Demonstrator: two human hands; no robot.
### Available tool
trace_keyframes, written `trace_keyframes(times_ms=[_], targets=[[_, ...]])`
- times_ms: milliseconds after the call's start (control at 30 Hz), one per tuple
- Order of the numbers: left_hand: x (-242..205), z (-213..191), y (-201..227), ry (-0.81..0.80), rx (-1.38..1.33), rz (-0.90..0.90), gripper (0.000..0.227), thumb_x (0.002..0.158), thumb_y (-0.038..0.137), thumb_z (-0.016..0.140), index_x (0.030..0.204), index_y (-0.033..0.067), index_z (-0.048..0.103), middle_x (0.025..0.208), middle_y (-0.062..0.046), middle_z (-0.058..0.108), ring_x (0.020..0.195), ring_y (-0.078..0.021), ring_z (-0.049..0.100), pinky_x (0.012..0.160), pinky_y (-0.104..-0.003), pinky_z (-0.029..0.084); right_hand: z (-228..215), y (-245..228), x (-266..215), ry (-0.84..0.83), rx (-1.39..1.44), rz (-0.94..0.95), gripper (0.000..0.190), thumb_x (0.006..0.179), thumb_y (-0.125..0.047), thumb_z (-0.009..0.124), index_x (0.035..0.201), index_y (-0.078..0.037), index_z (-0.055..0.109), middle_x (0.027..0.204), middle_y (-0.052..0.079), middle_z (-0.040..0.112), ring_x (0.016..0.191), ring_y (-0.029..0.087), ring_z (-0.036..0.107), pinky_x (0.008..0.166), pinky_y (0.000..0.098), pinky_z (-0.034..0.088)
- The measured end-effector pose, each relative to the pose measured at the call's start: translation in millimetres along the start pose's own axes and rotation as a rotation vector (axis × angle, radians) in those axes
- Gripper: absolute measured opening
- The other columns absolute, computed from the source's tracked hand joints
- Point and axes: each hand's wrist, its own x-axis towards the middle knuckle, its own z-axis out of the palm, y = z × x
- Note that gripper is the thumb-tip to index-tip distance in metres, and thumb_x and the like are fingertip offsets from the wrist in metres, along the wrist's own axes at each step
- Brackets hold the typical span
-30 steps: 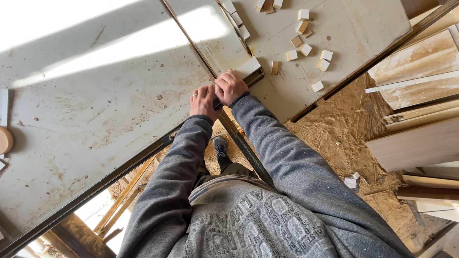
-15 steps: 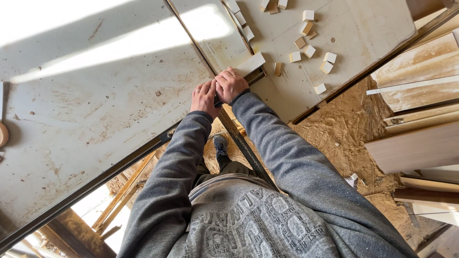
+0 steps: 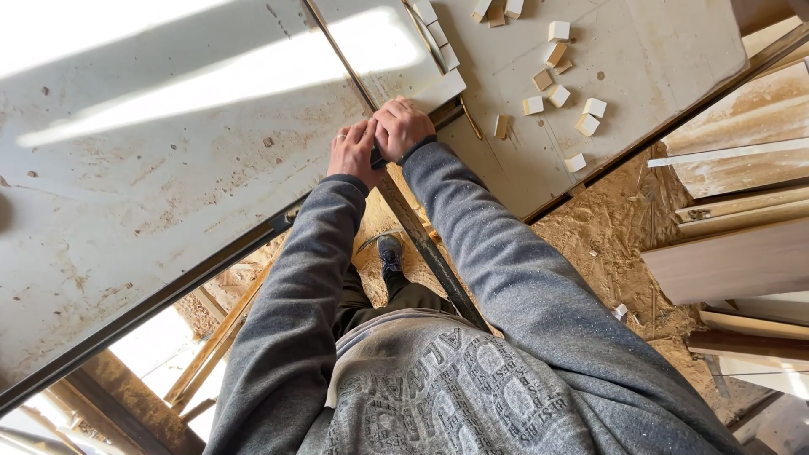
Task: Cutting small wooden blocks using a table saw.
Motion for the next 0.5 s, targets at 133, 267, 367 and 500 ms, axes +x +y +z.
trace_keyframes(times_ms=[133, 267, 367, 500], targets=[[14, -9, -10, -0.038, 0.026, -0.017, 0.092, 0.061, 0.015, 0.089, 0.145, 0.0049, 0.054, 0.139, -0.014, 0.057, 0.126, -0.0382, 0.052, 0.108, -0.05, 0.042, 9, 3, 15, -0.024, -0.002, 0.022, 0.009, 0.087, -0.011, 0.065, 0.087, -0.004, 0.07, 0.089, 0.013, 0.069, 0.092, 0.033, 0.067, 0.086, 0.044, 0.057], [25, -16, -18, -0.063, 0.04, -0.042, 0.096, 0.059, 0.017, 0.092, 0.146, 0.0051, 0.052, 0.14, -0.014, 0.055, 0.127, -0.0379, 0.05, 0.109, -0.049, 0.041, 21, 9, 28, -0.074, -0.027, 0.062, 0.009, 0.088, -0.011, 0.064, 0.087, -0.005, 0.071, 0.09, 0.012, 0.069, 0.09, 0.031, 0.068, 0.084, 0.043, 0.059], [35, -22, -25, -0.055, 0.033, -0.032, 0.097, 0.058, 0.016, 0.093, 0.146, 0.0067, 0.052, 0.14, -0.013, 0.055, 0.128, -0.0377, 0.05, 0.11, -0.049, 0.04, 23, 7, 40, -0.059, -0.018, 0.084, 0.008, 0.088, -0.012, 0.066, 0.088, -0.006, 0.071, 0.092, 0.012, 0.069, 0.092, 0.031, 0.068, 0.082, 0.0425, 0.058], [40, -20, -40, -0.06, 0.03, -0.036, 0.097, 0.058, 0.015, 0.093, 0.147, 0.0079, 0.052, 0.141, -0.012, 0.055, 0.129, -0.0359, 0.05, 0.111, -0.048, 0.04, 24, 1, 53, -0.062, 0.005, 0.097, 0.009, 0.086, -0.013, 0.067, 0.089, -0.007, 0.072, 0.093, 0.011, 0.069, 0.092, 0.031, 0.067, 0.081, 0.0431, 0.057]])
